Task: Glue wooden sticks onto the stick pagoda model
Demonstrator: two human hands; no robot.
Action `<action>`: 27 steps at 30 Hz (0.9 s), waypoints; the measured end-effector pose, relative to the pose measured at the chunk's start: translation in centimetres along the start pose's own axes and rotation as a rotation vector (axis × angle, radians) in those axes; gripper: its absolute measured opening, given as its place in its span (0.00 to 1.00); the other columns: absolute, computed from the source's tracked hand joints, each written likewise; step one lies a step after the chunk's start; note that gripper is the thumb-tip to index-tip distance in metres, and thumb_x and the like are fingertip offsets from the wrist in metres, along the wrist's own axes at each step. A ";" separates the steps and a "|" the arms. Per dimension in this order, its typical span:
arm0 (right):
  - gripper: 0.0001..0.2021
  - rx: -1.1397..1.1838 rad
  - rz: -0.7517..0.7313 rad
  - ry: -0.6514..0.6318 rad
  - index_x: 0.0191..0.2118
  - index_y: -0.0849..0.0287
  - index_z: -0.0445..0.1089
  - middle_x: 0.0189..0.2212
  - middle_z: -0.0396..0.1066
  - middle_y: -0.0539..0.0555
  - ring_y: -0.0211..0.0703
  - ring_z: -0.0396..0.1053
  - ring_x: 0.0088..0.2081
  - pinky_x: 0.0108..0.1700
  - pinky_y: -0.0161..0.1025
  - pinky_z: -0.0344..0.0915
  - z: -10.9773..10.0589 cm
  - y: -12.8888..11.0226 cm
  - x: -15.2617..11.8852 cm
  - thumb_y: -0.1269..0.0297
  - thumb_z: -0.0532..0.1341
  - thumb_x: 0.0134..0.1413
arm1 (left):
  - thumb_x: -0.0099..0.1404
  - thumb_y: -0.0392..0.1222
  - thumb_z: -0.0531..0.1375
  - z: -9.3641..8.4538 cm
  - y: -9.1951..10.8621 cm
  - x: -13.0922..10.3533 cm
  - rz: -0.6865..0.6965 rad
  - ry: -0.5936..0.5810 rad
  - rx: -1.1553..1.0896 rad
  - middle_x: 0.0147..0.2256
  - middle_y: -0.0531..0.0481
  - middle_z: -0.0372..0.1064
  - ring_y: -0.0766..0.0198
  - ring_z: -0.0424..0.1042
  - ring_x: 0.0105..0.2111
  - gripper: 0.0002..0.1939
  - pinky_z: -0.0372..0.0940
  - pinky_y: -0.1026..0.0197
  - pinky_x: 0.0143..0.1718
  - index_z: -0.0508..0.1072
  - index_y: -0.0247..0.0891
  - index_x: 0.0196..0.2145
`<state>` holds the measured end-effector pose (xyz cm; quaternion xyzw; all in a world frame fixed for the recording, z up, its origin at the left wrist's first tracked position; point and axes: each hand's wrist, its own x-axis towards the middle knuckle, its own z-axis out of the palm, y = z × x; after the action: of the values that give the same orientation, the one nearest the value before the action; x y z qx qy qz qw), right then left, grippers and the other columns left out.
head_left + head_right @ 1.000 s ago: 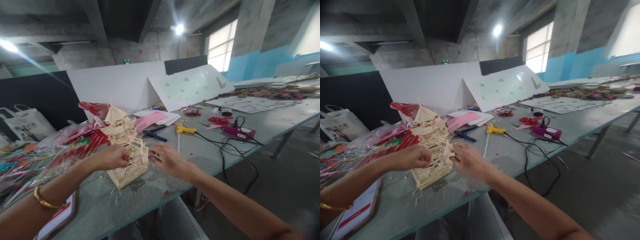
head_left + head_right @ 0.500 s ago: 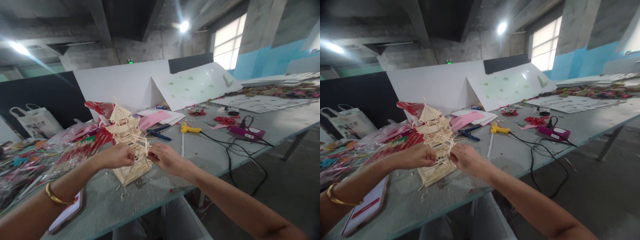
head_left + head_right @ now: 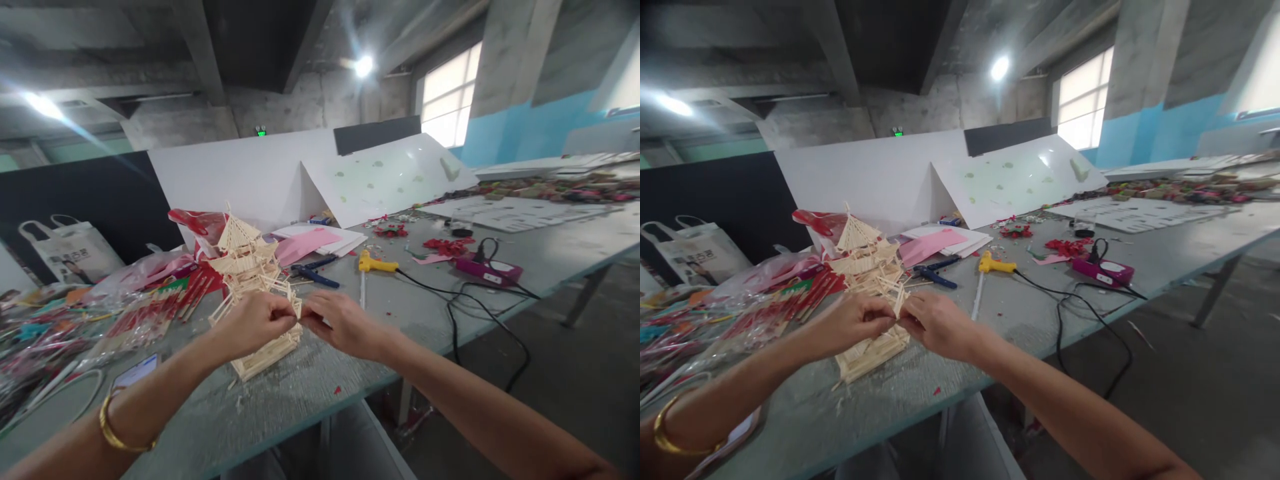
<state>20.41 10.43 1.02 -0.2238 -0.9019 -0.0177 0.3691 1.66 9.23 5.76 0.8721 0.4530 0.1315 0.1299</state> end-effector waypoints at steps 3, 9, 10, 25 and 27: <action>0.07 -0.037 0.017 -0.020 0.29 0.61 0.62 0.26 0.64 0.51 0.36 0.59 0.28 0.32 0.33 0.54 -0.4 -0.2 0.0 0.69 0.52 0.58 | 0.57 0.41 0.52 0.4 0.4 0.0 -0.036 0.020 -0.021 0.18 0.58 0.59 0.72 0.57 0.21 0.10 0.50 0.69 0.22 0.70 0.37 0.24; 0.07 -0.066 0.061 -0.054 0.30 0.61 0.62 0.28 0.65 0.52 0.37 0.60 0.30 0.34 0.34 0.56 -0.2 0.1 -0.3 0.69 0.52 0.58 | 0.58 0.44 0.52 0.9 0.4 -0.1 -0.073 0.063 -0.040 0.19 0.57 0.60 0.70 0.59 0.22 0.11 0.51 0.68 0.23 0.71 0.37 0.26; 0.07 -0.059 0.062 -0.056 0.30 0.61 0.62 0.28 0.65 0.52 0.37 0.60 0.31 0.35 0.34 0.56 0.0 0.1 -0.4 0.70 0.52 0.58 | 0.58 0.44 0.52 1.0 0.4 -0.1 -0.078 0.067 -0.041 0.19 0.57 0.60 0.70 0.59 0.22 0.11 0.51 0.68 0.23 0.71 0.37 0.25; 0.17 -0.308 0.495 -0.340 0.43 0.67 0.67 0.40 0.68 0.62 0.45 0.65 0.41 0.40 0.36 0.57 -1.8 9.6 3.2 0.58 0.52 0.56 | 0.56 0.49 0.53 -2.3 1.3 -4.1 -0.234 0.307 -0.006 0.19 0.56 0.64 0.69 0.61 0.21 0.13 0.54 0.68 0.22 0.70 0.39 0.23; 0.22 -0.328 0.519 -0.438 0.42 0.71 0.68 0.42 0.68 0.67 0.52 0.65 0.44 0.42 0.38 0.58 -0.5 13.0 4.6 0.55 0.58 0.50 | 0.55 0.52 0.53 -2.7 1.4 -6.0 -0.249 0.389 -0.021 0.20 0.55 0.66 0.68 0.62 0.21 0.14 0.56 0.67 0.21 0.70 0.41 0.23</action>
<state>23.29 23.84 2.81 -0.4993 -0.8580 -0.0193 0.1190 -1.55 3.81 8.05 0.7664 0.5722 0.2848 0.0644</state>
